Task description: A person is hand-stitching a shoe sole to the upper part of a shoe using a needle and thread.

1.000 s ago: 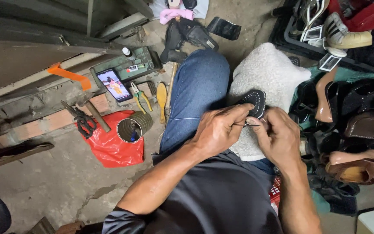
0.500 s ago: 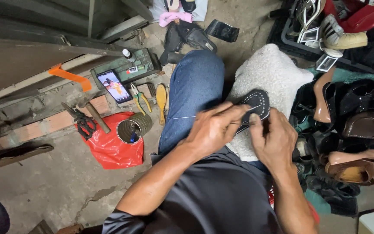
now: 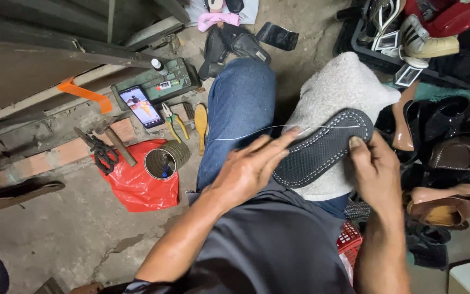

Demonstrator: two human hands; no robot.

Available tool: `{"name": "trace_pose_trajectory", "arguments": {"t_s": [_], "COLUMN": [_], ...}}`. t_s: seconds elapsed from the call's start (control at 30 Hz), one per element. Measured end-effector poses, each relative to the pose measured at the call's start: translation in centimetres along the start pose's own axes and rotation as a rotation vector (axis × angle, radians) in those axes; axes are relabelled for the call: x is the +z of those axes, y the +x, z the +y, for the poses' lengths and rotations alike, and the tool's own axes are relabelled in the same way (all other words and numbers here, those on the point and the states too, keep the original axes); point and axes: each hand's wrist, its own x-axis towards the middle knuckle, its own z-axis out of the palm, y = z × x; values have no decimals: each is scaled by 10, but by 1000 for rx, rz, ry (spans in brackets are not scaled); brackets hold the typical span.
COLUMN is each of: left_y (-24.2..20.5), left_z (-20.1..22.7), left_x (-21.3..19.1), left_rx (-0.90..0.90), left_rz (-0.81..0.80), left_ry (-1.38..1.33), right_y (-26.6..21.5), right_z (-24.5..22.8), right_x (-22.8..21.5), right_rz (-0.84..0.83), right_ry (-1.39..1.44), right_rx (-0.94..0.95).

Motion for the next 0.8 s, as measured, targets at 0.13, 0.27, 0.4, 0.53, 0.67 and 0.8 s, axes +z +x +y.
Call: {"name": "trace_pose_trajectory", "arguments": {"t_s": [0.13, 0.27, 0.4, 0.53, 0.67, 0.8], "left_y": [9, 19, 28, 34, 39, 43], "left_z": [14, 25, 29, 32, 30, 30], "left_x": [-2, 1, 4, 11, 14, 16], "left_rx": [-125, 78, 126, 145, 145, 152], "left_rz": [-211, -76, -93, -96, -106, -100], "left_ry": [3, -6, -82, -40, -45, -12], "right_y": [-7, -11, -12, -12, -10, -10], "right_z": [-8, 2, -1, -1, -1, -9], "right_x": [8, 10, 10, 7, 7, 5], "right_rz": [54, 90, 91, 88, 68, 61], "right_ry": [-9, -28, 60, 57, 105, 106], "right_rx": [-52, -20, -5, 7, 13, 7]}}
